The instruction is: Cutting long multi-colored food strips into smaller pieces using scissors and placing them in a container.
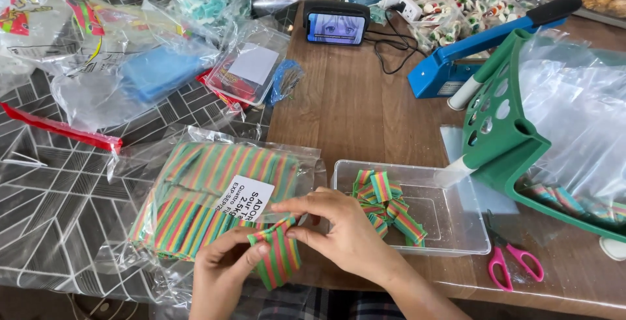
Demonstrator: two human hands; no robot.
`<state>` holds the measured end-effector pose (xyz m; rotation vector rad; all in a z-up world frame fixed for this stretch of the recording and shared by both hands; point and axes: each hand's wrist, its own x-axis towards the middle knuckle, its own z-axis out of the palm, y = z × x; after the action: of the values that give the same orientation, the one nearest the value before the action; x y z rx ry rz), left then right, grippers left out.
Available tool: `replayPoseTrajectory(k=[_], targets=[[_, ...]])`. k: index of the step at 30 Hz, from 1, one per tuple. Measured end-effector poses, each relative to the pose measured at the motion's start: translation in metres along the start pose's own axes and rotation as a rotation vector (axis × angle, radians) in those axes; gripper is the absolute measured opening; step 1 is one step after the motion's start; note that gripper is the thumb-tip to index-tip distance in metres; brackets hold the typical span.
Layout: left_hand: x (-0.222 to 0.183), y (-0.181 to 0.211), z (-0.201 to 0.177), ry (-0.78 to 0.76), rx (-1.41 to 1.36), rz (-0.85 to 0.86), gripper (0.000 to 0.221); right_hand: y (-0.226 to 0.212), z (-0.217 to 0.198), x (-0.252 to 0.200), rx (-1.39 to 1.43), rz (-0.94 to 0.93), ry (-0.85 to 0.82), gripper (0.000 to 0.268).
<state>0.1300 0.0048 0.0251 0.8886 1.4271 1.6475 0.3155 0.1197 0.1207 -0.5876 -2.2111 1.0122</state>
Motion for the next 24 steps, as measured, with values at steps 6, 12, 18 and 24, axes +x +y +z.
replayPoseTrajectory(k=[6, 12, 18, 24], targets=[[0.004, -0.004, 0.001, 0.098, -0.187, -0.118, 0.011, 0.009, 0.015, -0.004, -0.328, -0.365, 0.212, 0.021], [0.007, 0.005, 0.004, -0.005, -0.108, -0.003, 0.014, 0.016, 0.025, -0.005, -0.150, -0.299, 0.210, 0.020], [0.008, -0.004, 0.002, 0.071, -0.132, -0.112, 0.018, 0.010, 0.027, 0.000, -0.172, -0.348, 0.246, 0.011], [0.004, -0.011, 0.001, 0.051, -0.119, -0.059, 0.016, 0.011, 0.023, -0.002, -0.126, -0.207, 0.167, 0.013]])
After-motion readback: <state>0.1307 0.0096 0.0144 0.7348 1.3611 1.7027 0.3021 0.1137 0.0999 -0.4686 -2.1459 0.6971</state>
